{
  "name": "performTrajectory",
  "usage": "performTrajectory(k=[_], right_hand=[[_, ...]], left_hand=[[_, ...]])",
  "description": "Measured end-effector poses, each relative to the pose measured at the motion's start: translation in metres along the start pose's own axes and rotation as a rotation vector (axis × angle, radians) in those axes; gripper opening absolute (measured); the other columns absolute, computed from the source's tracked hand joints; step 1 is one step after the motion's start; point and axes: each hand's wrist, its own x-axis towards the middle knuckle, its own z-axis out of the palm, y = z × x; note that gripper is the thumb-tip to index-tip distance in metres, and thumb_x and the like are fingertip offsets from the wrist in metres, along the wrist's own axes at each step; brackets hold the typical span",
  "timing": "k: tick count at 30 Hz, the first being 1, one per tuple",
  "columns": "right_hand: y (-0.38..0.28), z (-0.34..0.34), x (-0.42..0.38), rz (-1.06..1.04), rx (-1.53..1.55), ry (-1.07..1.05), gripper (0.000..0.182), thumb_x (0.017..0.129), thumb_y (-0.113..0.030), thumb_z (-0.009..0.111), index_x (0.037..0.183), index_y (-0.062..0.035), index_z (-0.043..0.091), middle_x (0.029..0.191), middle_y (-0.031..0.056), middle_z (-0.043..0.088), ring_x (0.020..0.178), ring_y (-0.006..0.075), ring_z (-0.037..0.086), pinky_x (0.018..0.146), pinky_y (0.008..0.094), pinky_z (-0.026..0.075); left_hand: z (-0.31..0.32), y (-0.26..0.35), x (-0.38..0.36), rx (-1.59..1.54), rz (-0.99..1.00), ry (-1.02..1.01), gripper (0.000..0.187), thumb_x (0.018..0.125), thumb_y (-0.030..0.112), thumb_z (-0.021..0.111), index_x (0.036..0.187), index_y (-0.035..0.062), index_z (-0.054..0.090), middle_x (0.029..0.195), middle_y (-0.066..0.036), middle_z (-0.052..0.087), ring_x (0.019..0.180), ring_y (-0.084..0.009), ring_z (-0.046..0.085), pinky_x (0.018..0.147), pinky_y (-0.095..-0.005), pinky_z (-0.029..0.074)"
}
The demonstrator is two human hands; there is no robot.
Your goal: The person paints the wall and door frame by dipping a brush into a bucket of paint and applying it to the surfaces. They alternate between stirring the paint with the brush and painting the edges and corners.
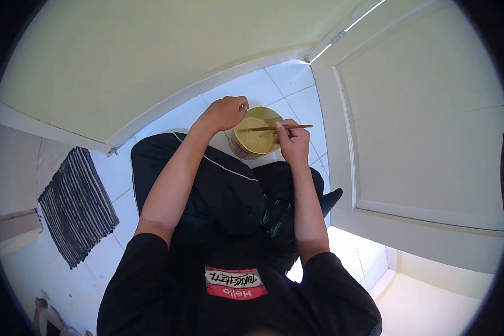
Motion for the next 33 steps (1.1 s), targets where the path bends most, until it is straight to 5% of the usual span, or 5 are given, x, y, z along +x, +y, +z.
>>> performTrajectory(k=[5,14,24,33], right_hand=[[0.006,-0.008,0.002,-0.122,-0.268,0.030,0.023,0.094,-0.019,0.066,0.088,0.0027,0.068,0.063,0.0078,0.065,0.053,0.0139,0.063,0.052,0.0274,0.048],[-0.002,-0.015,0.000,-0.003,0.048,0.113,0.026,0.097,-0.023,0.064,0.085,0.0006,0.065,0.060,0.0030,0.059,0.053,0.0098,0.057,0.050,0.0262,0.045],[-0.003,-0.031,0.002,-0.152,0.201,0.222,0.017,0.097,-0.011,0.060,0.088,0.0026,0.063,0.073,0.0057,0.062,0.062,0.0109,0.060,0.054,0.0259,0.049],[-0.021,-0.018,0.003,-0.346,0.082,0.122,0.017,0.091,-0.012,0.065,0.082,0.0032,0.066,0.081,0.0132,0.068,0.064,0.0300,0.063,0.060,0.0365,0.049]], left_hand=[[-0.002,0.003,-0.002,-0.012,-0.016,-0.011,0.028,0.093,0.022,0.049,0.108,0.0037,0.065,0.104,-0.021,0.069,0.099,-0.0386,0.065,0.086,-0.0448,0.051],[-0.002,0.002,-0.003,-0.048,-0.046,0.005,0.029,0.095,0.018,0.047,0.115,0.0032,0.062,0.106,-0.022,0.069,0.101,-0.0370,0.065,0.089,-0.0425,0.050],[0.001,-0.002,0.003,-0.057,-0.066,-0.058,0.029,0.094,0.017,0.051,0.116,0.0025,0.062,0.101,-0.020,0.070,0.097,-0.0318,0.067,0.088,-0.0383,0.050],[0.006,0.002,0.004,-0.118,-0.096,-0.074,0.028,0.098,0.015,0.048,0.118,0.0009,0.062,0.093,-0.013,0.069,0.091,-0.0209,0.065,0.085,-0.0335,0.049]])
